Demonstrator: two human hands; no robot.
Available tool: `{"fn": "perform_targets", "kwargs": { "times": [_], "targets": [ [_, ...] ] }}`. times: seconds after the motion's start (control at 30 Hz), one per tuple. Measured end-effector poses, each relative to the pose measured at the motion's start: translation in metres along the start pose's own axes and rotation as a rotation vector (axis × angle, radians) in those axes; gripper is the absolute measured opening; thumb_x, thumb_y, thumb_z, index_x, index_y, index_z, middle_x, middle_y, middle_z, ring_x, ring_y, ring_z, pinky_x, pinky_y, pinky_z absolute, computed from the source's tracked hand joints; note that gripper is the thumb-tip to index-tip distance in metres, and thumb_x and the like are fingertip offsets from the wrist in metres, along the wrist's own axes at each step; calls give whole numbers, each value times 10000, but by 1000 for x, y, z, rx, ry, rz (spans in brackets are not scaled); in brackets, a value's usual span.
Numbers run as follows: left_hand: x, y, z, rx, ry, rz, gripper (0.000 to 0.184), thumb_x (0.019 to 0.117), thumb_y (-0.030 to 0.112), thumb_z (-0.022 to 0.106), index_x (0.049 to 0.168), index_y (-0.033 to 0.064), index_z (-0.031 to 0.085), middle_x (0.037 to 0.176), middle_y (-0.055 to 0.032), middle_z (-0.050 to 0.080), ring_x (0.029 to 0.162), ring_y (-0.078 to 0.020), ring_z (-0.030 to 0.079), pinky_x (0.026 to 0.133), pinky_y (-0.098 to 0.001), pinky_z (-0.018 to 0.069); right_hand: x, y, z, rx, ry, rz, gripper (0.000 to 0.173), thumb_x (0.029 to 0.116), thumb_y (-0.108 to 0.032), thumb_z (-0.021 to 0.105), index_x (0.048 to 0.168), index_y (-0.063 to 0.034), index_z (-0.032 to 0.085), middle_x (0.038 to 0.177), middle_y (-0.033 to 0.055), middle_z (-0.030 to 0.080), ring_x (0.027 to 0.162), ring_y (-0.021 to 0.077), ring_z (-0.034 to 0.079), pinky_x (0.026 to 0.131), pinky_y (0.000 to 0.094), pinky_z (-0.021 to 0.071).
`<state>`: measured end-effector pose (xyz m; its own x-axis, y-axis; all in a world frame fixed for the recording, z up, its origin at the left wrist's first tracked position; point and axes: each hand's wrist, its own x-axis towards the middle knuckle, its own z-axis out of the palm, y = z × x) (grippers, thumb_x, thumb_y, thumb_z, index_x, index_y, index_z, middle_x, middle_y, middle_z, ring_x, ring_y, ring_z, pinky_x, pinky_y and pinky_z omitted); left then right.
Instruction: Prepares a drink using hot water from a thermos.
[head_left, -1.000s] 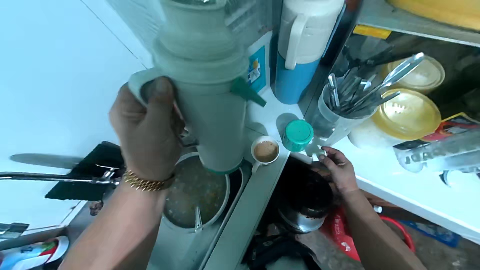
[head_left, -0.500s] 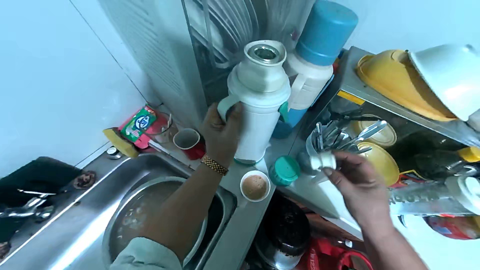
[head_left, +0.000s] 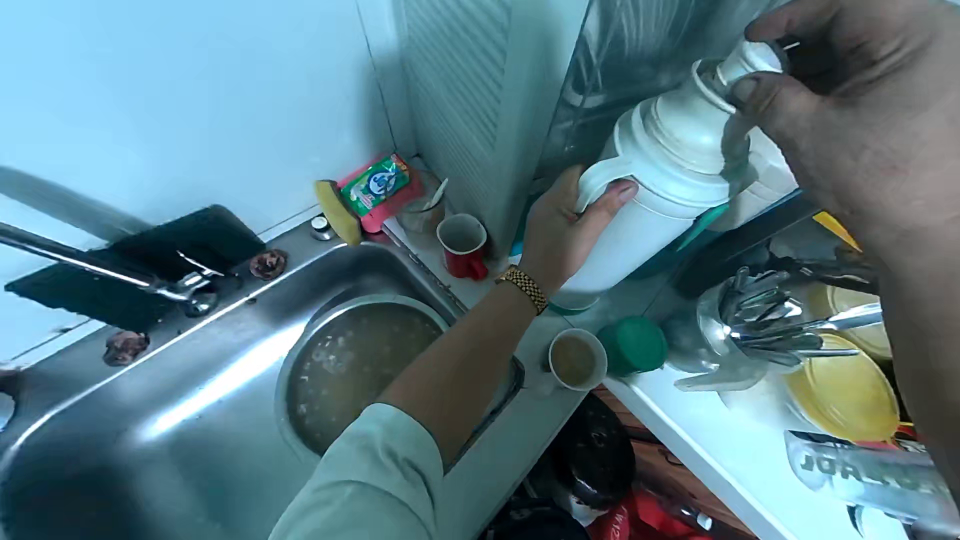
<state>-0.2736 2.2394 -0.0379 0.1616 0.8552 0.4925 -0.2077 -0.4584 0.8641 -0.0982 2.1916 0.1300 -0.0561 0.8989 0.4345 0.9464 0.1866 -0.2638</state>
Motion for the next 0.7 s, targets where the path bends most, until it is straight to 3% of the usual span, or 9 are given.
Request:
{"fn": "perform_targets", "kwargs": {
  "times": [0.13,0.23,0.3,0.33,0.4,0.47,0.53,0.6,0.7],
  "targets": [
    [-1,0,1,-41,-19,-2,355,980,248,701,1195,-28,646,1026,-77,732,948,-94,713,881,-314,607,-7,-4,-1,-97,-26,-17,444,1053,-443,501,1361,-161,650,1248,100,693,1134,160,659,1015,393,503],
    [-1,1,0,-60,-40,2,304,994,213,679,1181,-21,634,1005,-60,732,923,-98,717,856,-316,615,-35,-19,-1,-131,69,-52,495,1077,-436,478,1415,-89,574,1345,190,633,1280,283,597,1080,477,460],
    [-1,2,-1,-47,-51,6,289,1000,210,669,1179,-13,626,997,-43,724,913,-82,709,847,-301,611,-70,-16,1,-109,127,-84,445,1094,-316,469,1430,-34,542,1360,220,606,1254,307,594,1049,473,493],
    [0,2,-1,-40,-50,8,290,1000,209,669,1181,-13,625,995,-39,724,911,-76,708,847,-294,610,-91,-14,6,-102,114,-73,385,1076,-227,483,1383,-10,563,1287,230,623,1154,320,627,974,491,527],
    [0,2,1,-31,-41,16,293,998,205,672,1180,-19,624,990,-38,721,903,-74,704,844,-289,608,-137,-2,28,-99,-71,72,323,991,-144,581,1290,-31,627,1211,223,642,1067,388,648,880,590,549],
    [0,1,2,-16,-23,45,306,1001,213,671,1186,-24,617,997,-39,720,903,-73,705,845,-287,612,-171,20,65,-117,-373,270,485,895,-239,758,1355,-139,643,1372,232,594,1216,503,576,909,717,505],
    [1,-3,4,11,-7,91,296,1002,208,670,1176,-26,618,1007,-37,719,920,-66,702,856,-281,607,-195,37,102,-175,-635,393,694,870,-402,777,1505,-280,528,1596,208,411,1436,527,376,1051,735,407],
    [3,-5,6,44,5,114,292,1005,218,666,1170,-18,618,1011,-27,719,934,-54,698,868,-274,601,-205,43,121,-230,-741,426,719,877,-475,734,1537,-353,477,1660,163,331,1507,506,267,1116,723,335],
    [3,-4,8,51,27,110,290,1007,216,662,1172,-17,613,1020,-28,717,946,-53,696,884,-273,595,-203,44,126,-253,-732,421,716,862,-403,756,1524,-345,491,1611,159,411,1476,461,350,1113,676,370]
  ]
}}
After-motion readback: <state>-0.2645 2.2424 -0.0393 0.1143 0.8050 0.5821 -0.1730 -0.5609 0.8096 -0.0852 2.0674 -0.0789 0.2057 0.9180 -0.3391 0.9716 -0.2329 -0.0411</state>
